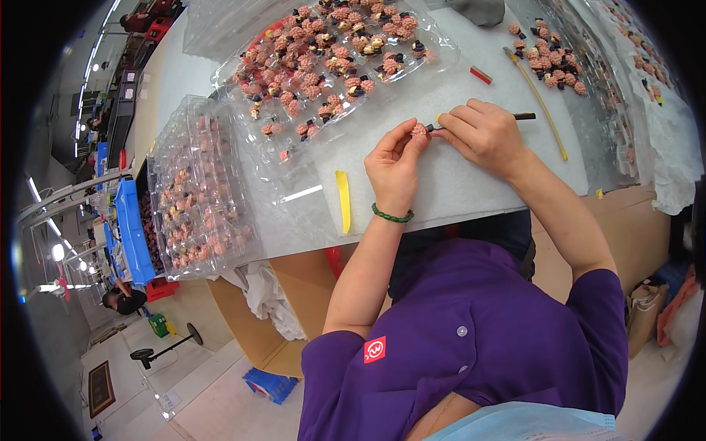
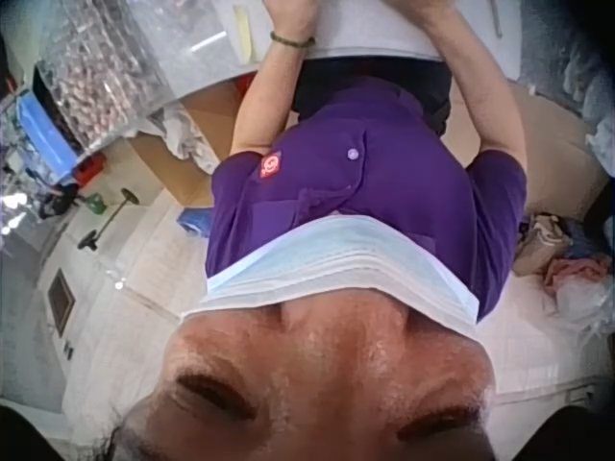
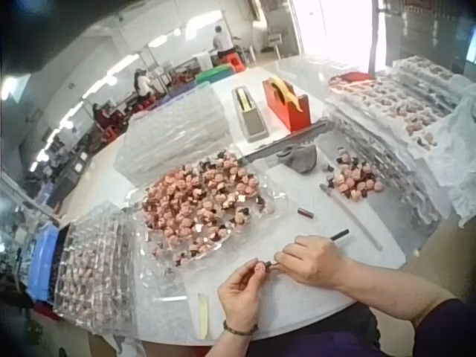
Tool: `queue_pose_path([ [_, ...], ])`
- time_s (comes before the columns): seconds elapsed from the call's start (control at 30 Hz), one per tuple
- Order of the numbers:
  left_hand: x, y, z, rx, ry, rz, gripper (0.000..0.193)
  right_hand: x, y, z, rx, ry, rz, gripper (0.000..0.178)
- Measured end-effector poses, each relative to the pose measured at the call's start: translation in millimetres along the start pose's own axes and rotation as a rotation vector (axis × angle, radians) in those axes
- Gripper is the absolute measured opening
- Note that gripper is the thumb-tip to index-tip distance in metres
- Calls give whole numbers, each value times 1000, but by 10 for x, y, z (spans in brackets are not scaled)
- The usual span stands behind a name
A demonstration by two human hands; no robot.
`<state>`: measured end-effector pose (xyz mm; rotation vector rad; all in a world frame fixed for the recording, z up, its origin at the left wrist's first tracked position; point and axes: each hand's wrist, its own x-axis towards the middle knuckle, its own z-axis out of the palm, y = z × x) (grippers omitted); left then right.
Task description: Assembling small toy components together at a production table.
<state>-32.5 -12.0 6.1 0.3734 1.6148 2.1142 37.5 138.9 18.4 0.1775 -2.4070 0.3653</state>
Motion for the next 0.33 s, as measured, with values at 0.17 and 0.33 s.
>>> queue_pose_path([
  [0.17, -3, -4, -10, 16, -6, 8, 26, -1, -2, 7, -4, -4, 18, 25],
  [0.33, -3, -21, -23, 20, -19, 17, 26, 1, -3, 1, 6, -2, 20, 24],
])
